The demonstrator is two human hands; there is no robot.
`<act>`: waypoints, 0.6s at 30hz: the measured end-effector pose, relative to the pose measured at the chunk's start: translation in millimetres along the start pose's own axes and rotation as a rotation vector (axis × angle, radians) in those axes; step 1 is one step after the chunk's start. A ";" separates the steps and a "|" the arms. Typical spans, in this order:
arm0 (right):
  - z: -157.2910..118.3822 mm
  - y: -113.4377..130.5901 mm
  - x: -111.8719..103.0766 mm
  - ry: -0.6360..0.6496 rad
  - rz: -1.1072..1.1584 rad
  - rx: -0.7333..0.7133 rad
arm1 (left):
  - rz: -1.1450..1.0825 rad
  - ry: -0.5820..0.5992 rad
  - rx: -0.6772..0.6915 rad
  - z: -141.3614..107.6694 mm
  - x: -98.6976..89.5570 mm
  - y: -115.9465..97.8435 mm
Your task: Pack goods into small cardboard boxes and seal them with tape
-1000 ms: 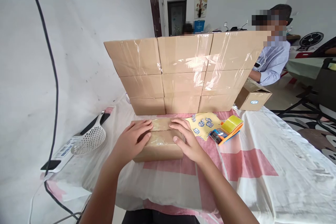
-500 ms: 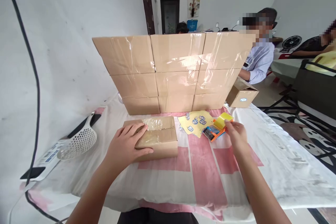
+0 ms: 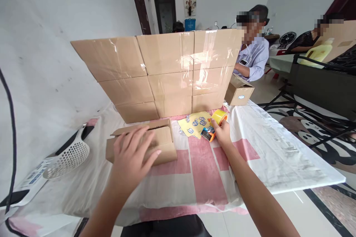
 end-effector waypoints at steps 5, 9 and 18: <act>-28.5 23.2 5.1 0.072 0.096 -0.054 | -0.613 0.278 0.193 -11.2 61.1 -101.0; -52.6 39.7 11.4 0.191 0.077 -0.136 | -1.025 0.479 -0.375 6.2 149.5 -107.3; -58.9 40.5 16.2 0.268 0.028 -0.256 | -1.468 0.661 -0.586 25.2 192.1 -103.5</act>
Point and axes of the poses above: each hand's wrist, its own z-axis towards the middle knuckle, its own x-axis out of the palm, y = z × x, the point moved 7 cm from there along z, towards the middle knuckle, and after that the axes turned 4 degrees about z, right-handed, at the moved point
